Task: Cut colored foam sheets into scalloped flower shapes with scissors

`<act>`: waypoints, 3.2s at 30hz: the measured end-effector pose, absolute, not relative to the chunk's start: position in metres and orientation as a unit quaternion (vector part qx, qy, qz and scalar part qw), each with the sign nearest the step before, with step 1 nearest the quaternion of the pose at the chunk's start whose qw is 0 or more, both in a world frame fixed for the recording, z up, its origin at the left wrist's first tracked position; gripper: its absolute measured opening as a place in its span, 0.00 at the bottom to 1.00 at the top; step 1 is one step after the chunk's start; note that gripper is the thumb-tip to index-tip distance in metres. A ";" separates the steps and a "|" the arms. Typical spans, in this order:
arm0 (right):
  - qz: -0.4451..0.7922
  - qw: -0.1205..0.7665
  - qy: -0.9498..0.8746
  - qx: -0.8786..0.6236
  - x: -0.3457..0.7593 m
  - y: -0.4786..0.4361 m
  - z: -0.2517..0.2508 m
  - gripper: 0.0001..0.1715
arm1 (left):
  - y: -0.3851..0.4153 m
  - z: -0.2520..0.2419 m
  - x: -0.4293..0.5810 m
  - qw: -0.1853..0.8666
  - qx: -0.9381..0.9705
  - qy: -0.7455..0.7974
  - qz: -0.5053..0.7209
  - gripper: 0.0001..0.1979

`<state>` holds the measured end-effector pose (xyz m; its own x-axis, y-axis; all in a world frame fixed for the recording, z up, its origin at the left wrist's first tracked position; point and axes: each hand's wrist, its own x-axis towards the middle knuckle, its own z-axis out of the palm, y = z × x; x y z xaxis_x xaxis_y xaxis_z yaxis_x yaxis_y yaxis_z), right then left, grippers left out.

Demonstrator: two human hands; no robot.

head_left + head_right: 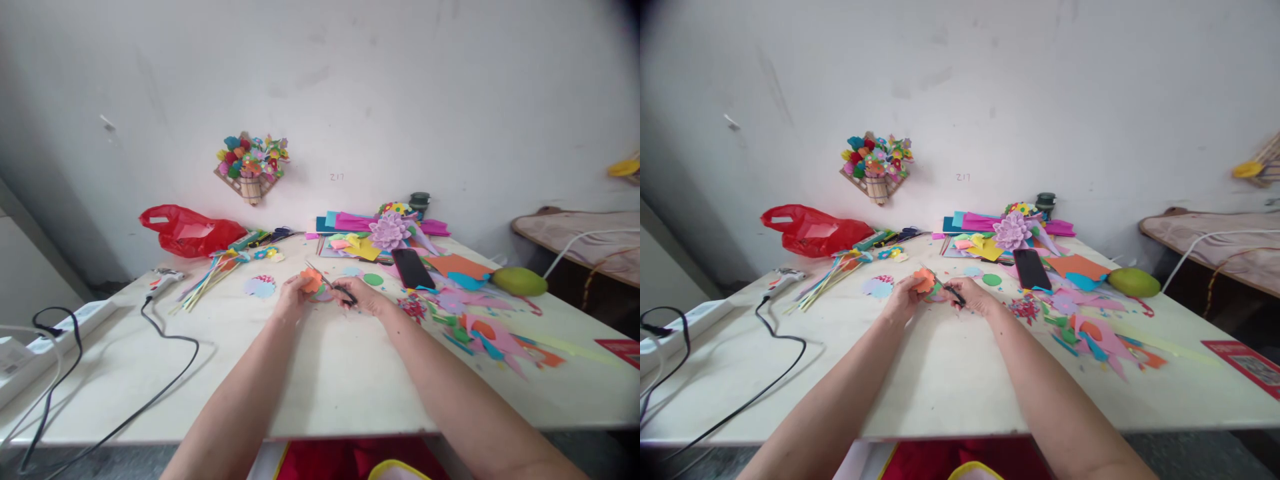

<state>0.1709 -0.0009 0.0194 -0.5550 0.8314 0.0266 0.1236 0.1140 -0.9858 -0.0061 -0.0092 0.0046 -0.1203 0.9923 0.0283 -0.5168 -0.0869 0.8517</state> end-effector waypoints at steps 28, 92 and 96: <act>0.569 0.341 -0.657 -0.359 0.167 -0.002 0.019 0.19 | -0.010 0.005 -0.004 0.591 0.355 0.353 0.633 0.09; 0.578 0.452 -0.585 -0.346 0.165 0.002 0.020 0.20 | -0.014 0.003 -0.005 0.574 0.468 0.423 0.522 0.09; 0.577 0.448 -0.584 -0.354 0.164 0.000 0.021 0.18 | -0.013 0.001 -0.004 0.575 0.456 0.416 0.537 0.10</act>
